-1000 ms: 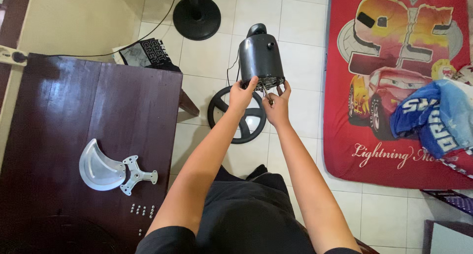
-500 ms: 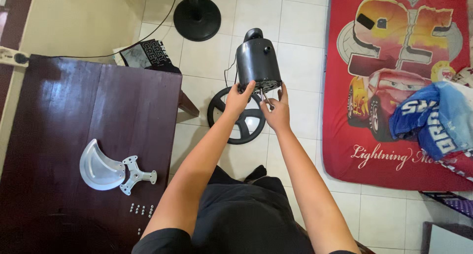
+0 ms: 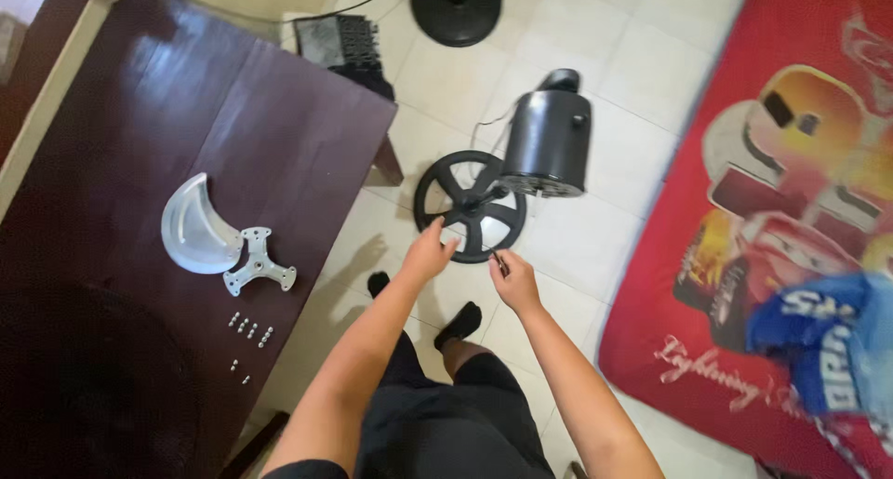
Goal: The person assembles an electric fan by attaching the motor housing to the fan stand and tightening screws with a screwdriver. They repeatedly adjust and secure the motor housing to the stand base while handling small screws and the fan blade separately.
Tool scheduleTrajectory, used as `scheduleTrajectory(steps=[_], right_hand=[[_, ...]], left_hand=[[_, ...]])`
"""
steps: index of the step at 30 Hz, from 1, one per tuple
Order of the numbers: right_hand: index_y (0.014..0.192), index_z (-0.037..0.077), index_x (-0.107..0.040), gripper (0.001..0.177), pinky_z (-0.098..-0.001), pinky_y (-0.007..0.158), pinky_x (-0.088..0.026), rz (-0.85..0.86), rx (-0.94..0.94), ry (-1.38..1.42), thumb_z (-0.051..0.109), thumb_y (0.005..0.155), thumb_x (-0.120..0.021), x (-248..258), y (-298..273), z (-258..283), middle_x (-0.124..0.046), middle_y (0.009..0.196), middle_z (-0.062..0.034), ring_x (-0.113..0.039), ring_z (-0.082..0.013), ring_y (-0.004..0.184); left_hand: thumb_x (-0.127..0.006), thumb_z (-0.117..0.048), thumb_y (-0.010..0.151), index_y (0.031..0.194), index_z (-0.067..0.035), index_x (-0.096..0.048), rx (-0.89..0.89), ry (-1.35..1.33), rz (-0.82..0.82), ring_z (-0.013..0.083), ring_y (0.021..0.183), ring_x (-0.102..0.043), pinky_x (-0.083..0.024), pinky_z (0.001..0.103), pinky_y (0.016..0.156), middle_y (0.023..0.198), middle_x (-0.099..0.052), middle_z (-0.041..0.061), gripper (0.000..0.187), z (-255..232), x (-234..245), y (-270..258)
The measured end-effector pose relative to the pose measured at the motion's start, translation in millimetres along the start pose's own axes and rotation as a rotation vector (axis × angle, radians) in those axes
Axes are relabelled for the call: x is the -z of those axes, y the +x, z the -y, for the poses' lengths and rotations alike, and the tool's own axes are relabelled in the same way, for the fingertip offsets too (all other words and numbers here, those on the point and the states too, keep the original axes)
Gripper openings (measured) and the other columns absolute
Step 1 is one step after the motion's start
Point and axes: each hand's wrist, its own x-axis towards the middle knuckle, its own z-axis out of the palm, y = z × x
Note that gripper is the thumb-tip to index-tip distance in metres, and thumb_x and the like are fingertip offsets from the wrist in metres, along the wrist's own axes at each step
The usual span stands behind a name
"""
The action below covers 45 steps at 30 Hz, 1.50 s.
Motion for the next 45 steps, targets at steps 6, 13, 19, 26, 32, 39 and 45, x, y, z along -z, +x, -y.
scheduleTrajectory(steps=[6,13,19,26,32,39,45], right_hand=[[0.098,0.003,-0.066,0.02,-0.035,0.06,-0.05,0.242,-0.052,0.057,0.019,0.103,-0.055,-87.5,50.1,-75.8,-0.067,0.069,-0.0107,-0.066,-0.0222,0.062],[0.092,0.003,-0.064,0.026,-0.0465,0.066,-0.051,0.278,-0.05,-0.199,0.028,0.097,-0.065,-215.4,130.9,-219.7,-0.067,0.076,-0.0189,-0.067,-0.0402,0.072],[0.09,0.004,-0.07,0.025,-0.048,0.072,-0.054,0.255,-0.13,-0.337,0.027,0.083,-0.076,-328.0,197.7,-377.5,-0.071,0.08,-0.0205,-0.069,-0.0394,0.079],[0.087,0.005,-0.074,0.015,-0.0463,0.075,-0.056,0.069,-0.025,-0.325,0.019,0.084,-0.073,-446.3,261.6,-529.0,-0.071,0.084,-0.0214,-0.071,-0.0399,0.084],[0.093,0.006,-0.076,0.018,-0.0525,0.078,-0.054,0.044,-0.187,-0.409,0.022,0.089,-0.069,-512.0,293.1,-595.4,-0.07,0.09,-0.0241,-0.066,-0.0443,0.089],[0.102,0.008,-0.076,0.018,-0.0522,0.081,-0.057,-0.005,-0.025,-0.569,0.016,0.094,-0.061,-561.6,306.4,-644.2,-0.072,0.101,-0.0203,-0.07,-0.0403,0.096],[0.1,0.004,-0.076,0.021,-0.0459,0.075,-0.056,0.156,-0.213,-0.309,0.021,0.087,-0.073,-548.7,291.3,-612.3,-0.074,0.092,-0.0187,-0.071,-0.0361,0.086]], left_hand=[[-0.069,-0.037,0.092,0.148,-0.007,-0.043,-0.001,0.167,0.112,0.0417,0.118,-0.06,-0.051,0.05,0.096,0.132,-0.061,0.023,0.068,76.7,-21.7,2.7],[-0.067,-0.035,0.094,0.15,-0.007,-0.041,0.012,0.31,0.149,0.0384,0.12,-0.059,-0.05,0.049,0.096,0.138,-0.057,0.019,0.068,212.5,-80.5,98.4],[-0.068,-0.033,0.094,0.147,-0.005,-0.043,0.028,0.367,0.146,0.0374,0.121,-0.059,-0.05,0.048,0.098,0.135,-0.057,0.019,0.066,351.9,-162.2,198.1],[-0.069,-0.032,0.094,0.147,-0.005,-0.044,-0.091,0.424,0.057,0.037,0.126,-0.057,-0.051,0.047,0.1,0.139,-0.055,0.019,0.065,482.6,-242.9,280.9],[-0.066,-0.029,0.096,0.15,-0.005,-0.037,-0.024,0.452,0.148,0.0375,0.136,-0.045,-0.045,0.047,0.106,0.152,-0.041,0.021,0.066,519.5,-277.6,316.7],[-0.068,-0.027,0.094,0.152,-0.007,-0.037,-0.033,0.378,0.127,0.0374,0.142,-0.038,-0.038,0.046,0.113,0.156,-0.037,0.021,0.069,509.7,-265.2,319.5],[-0.067,-0.025,0.095,0.147,-0.004,-0.043,-0.115,0.328,0.018,0.0378,0.135,-0.046,-0.043,0.049,0.104,0.15,-0.045,0.021,0.06,505.4,-257.3,294.0]])
